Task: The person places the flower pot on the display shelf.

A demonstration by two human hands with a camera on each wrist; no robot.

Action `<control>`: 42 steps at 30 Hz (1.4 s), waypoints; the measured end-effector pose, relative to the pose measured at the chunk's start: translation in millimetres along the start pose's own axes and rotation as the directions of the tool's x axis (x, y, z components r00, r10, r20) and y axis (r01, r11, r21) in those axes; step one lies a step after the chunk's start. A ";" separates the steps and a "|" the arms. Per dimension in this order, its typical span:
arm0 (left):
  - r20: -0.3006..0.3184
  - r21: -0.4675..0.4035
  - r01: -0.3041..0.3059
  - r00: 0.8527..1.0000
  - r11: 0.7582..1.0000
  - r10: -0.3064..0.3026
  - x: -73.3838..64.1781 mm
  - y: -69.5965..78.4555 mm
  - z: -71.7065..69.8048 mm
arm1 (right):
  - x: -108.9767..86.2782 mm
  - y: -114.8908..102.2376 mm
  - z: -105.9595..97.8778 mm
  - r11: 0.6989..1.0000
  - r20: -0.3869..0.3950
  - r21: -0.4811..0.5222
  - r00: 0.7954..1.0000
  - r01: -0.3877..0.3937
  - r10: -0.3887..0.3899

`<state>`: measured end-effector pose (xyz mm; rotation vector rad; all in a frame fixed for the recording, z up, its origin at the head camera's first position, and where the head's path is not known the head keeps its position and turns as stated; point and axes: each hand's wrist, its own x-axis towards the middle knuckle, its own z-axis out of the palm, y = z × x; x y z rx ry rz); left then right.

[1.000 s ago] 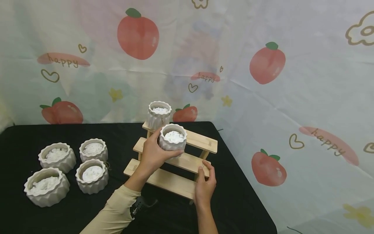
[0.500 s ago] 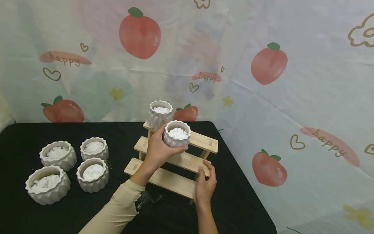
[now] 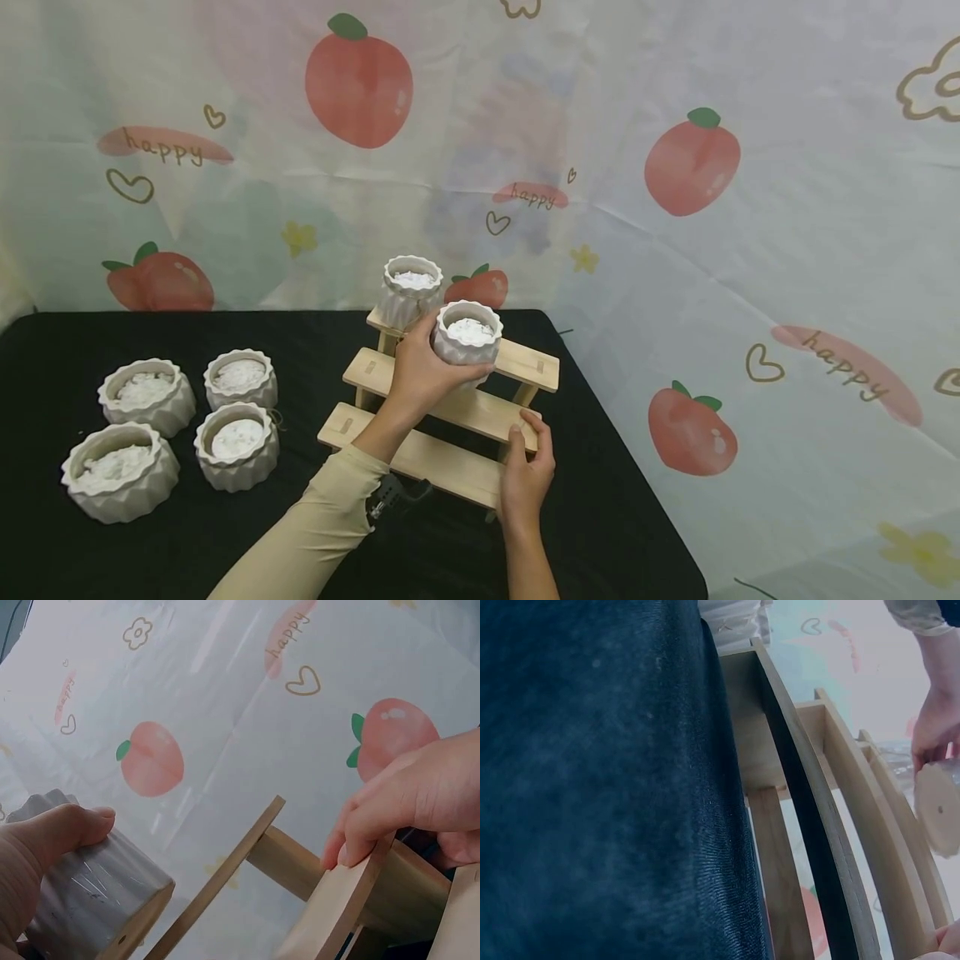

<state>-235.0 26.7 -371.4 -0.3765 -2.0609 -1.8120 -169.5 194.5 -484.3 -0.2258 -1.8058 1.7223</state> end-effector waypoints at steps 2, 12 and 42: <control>0.003 -0.004 0.000 1.000 1.000 0.000 0.9 -0.1 1.5 | -0.1 -0.1 -0.3 1.000 -0.001 -0.004 1.000 0.002 -0.002; 0.023 -0.013 -0.003 1.000 1.000 0.004 6.5 0.4 13.0 | 0.8 1.9 -1.7 1.000 0.007 -0.003 1.000 0.004 -0.004; 0.042 0.018 0.012 0.999 1.000 -0.012 20.7 -6.6 50.1 | 0.4 0.5 -0.4 1.000 -0.005 -0.008 1.000 -0.012 0.012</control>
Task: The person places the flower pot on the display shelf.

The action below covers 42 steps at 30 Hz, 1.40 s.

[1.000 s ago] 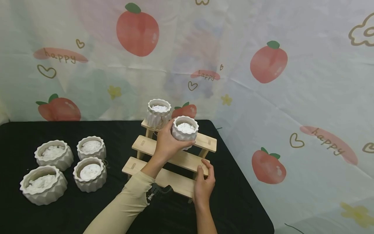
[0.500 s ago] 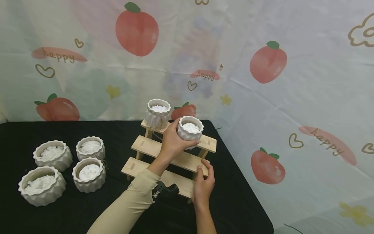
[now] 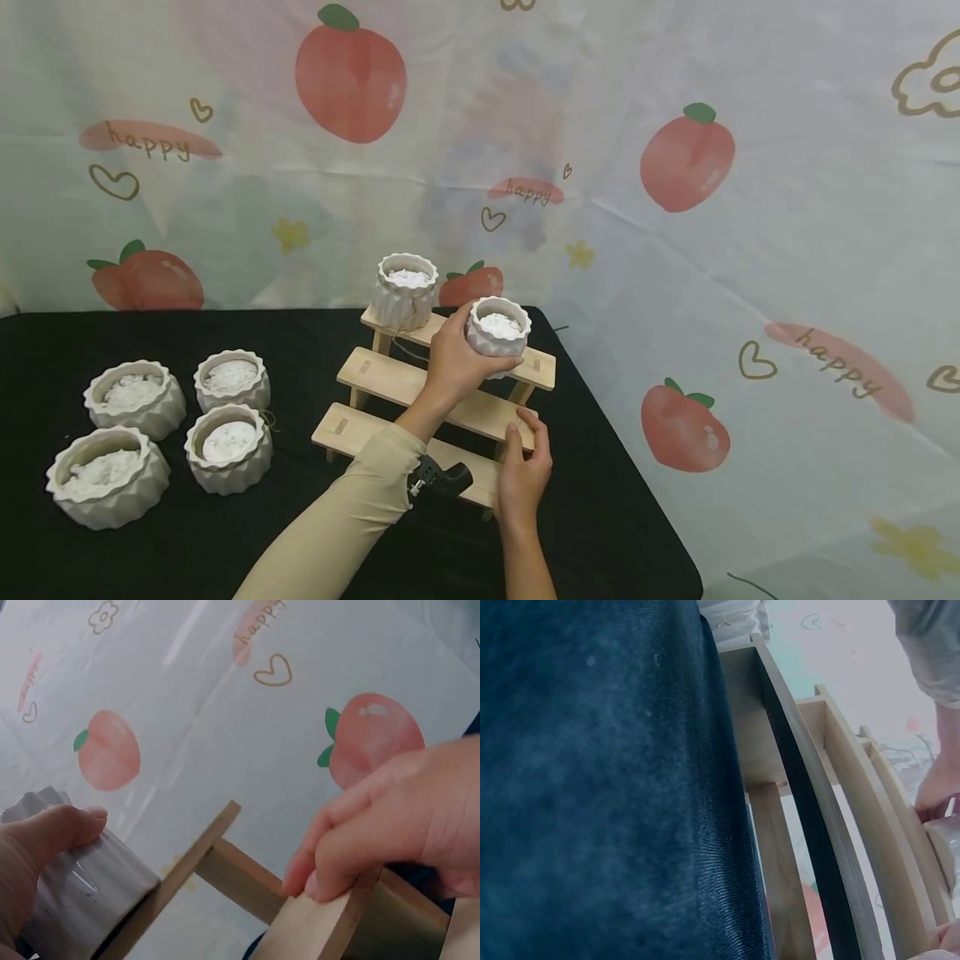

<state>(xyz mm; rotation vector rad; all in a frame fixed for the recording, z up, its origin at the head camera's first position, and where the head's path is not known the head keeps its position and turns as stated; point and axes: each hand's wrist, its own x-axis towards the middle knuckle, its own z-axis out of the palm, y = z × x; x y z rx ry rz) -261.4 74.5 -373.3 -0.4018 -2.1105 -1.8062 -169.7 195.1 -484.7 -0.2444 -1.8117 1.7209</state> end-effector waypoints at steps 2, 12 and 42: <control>0.001 0.013 -0.004 1.000 1.000 0.004 1.4 -2.3 1.4 | -0.7 1.0 0.1 1.000 -0.003 0.001 1.000 -0.004 0.004; 0.037 0.069 0.002 0.999 0.998 -0.005 9.0 -3.3 6.3 | -0.8 2.2 0.3 1.000 -0.006 0.024 1.000 -0.009 0.009; 0.235 0.126 0.031 0.970 0.992 -0.060 31.9 -3.9 -1.8 | -0.4 1.6 1.7 1.000 -0.011 0.010 1.000 -0.006 0.007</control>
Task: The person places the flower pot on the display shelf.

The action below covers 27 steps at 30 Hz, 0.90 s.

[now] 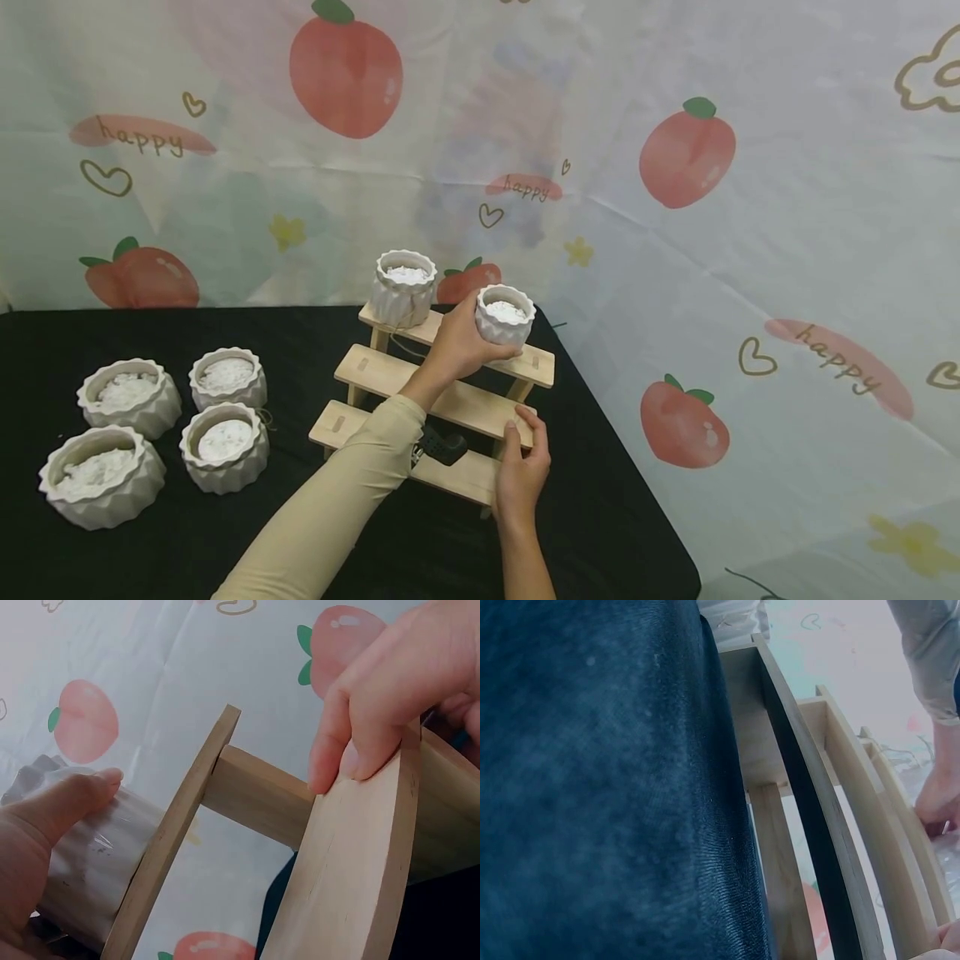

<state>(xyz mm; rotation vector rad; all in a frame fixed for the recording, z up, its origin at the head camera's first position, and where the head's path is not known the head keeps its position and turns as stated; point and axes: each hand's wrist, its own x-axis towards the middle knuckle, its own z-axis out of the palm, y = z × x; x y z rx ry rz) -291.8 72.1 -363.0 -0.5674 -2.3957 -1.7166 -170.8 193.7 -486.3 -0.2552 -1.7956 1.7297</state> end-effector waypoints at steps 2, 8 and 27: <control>0.004 -0.003 -0.003 1.000 1.000 0.003 0.5 0.8 -1.5 | 0.5 -0.7 0.3 1.000 0.003 0.003 1.000 0.002 -0.002; 0.029 -0.019 -0.016 0.999 1.000 0.017 1.6 2.1 -5.5 | 1.1 -3.3 1.4 1.000 0.000 0.005 1.000 0.005 -0.005; 0.048 -0.029 -0.005 0.999 1.000 0.006 0.3 0.2 -2.5 | -1.2 -4.7 -1.3 1.000 0.004 -0.003 1.000 0.004 -0.004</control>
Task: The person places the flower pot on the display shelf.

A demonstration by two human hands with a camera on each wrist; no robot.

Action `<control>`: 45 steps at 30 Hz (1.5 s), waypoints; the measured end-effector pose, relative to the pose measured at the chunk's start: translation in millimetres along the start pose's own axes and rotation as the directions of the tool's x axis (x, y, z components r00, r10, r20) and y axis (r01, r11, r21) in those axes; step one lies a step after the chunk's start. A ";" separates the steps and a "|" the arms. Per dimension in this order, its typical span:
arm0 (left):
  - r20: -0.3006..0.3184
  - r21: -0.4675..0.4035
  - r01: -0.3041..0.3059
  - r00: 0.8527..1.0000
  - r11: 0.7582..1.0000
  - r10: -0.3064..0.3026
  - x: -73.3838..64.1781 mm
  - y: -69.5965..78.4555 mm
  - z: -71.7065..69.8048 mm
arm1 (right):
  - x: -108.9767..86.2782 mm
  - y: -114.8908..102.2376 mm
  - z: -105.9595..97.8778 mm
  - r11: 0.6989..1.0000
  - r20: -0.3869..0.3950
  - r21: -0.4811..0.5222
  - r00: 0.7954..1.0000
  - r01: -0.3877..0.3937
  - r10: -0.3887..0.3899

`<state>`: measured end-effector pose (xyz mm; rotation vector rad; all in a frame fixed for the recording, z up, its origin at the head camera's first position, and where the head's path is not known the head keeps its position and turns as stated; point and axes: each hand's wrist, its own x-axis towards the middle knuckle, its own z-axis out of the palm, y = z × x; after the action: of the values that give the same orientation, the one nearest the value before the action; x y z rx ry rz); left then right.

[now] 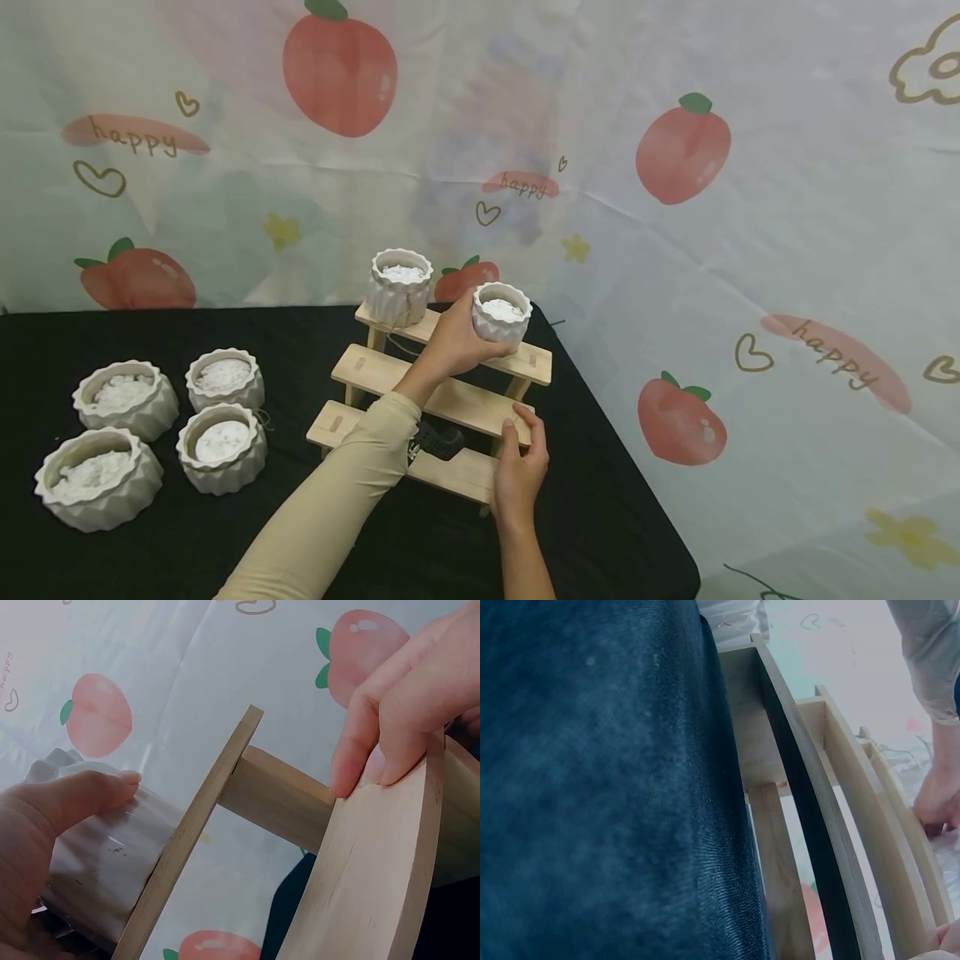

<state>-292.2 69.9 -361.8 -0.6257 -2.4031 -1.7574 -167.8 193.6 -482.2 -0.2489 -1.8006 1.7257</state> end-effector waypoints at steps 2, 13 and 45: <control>-0.002 -0.001 0.002 1.000 1.000 -0.002 -0.9 0.0 -0.1 | -0.6 0.5 0.0 1.000 0.000 -0.002 1.000 -0.005 0.005; -0.028 0.023 -0.016 0.999 1.000 0.017 -2.2 -0.5 2.0 | -0.8 1.0 0.6 1.000 -0.005 -0.002 1.000 0.000 0.000; -0.042 0.001 -0.024 0.999 1.000 0.024 -2.9 -3.4 3.3 | 0.4 1.4 -0.6 1.000 0.005 0.000 1.000 -0.008 0.008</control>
<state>-290.3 71.3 -366.9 -0.6084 -2.3586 -1.7429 -168.2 194.5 -483.5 -0.2514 -1.8053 1.7335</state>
